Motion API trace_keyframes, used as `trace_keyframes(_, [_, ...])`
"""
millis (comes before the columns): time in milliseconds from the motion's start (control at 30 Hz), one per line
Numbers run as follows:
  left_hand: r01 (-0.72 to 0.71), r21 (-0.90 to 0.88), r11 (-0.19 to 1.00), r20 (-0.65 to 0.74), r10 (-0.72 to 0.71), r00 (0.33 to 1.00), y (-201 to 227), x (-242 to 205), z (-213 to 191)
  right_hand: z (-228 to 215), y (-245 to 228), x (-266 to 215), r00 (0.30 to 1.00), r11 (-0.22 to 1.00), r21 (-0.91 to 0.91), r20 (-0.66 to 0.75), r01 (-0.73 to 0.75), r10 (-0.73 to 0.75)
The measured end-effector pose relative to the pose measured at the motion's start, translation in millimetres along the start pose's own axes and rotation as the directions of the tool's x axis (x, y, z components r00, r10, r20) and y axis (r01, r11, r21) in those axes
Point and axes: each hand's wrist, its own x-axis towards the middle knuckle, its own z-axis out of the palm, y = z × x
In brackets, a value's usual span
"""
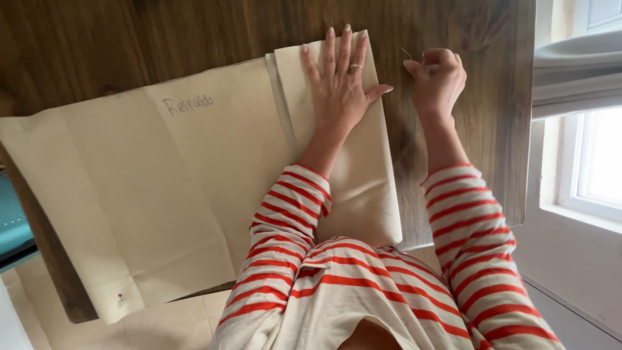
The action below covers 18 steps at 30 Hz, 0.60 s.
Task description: Folding a large piece of light-colored fabric on a wooden table and securing the folds with metal pins.
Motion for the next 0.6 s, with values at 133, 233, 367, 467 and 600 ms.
trace_keyframes(133, [0.002, -0.002, 1.0, 0.009, -0.002, 1.0, -1, 1, -3, 17, 2, 14, 0.981, 0.987, -0.07, 0.118, -0.145, 0.152])
trace_keyframes(233, [0.021, -0.063, 0.998, 0.009, -0.02, 1.0, 0, 2, 10, 19, -3, 15, 0.959, 0.97, -0.165, 0.193, -0.177, 0.208])
trace_keyframes(367, [0.143, -0.23, 0.963, 0.162, -0.107, 0.981, -1, 13, 21, 7, -101, -4, 0.922, 0.812, 0.438, 0.182, -0.386, 0.341])
trace_keyframes(467, [0.147, -0.358, 0.922, 0.066, -0.133, 0.989, -12, 25, 84, 49, -109, -42, 0.961, 0.787, 0.588, -0.059, -0.187, 0.272])
trace_keyframes(600, [0.029, -0.391, 0.92, -0.145, -0.093, 0.985, -59, 44, 28, 40, -134, -58, 0.97, 0.618, 0.764, 0.046, -0.188, 0.238])
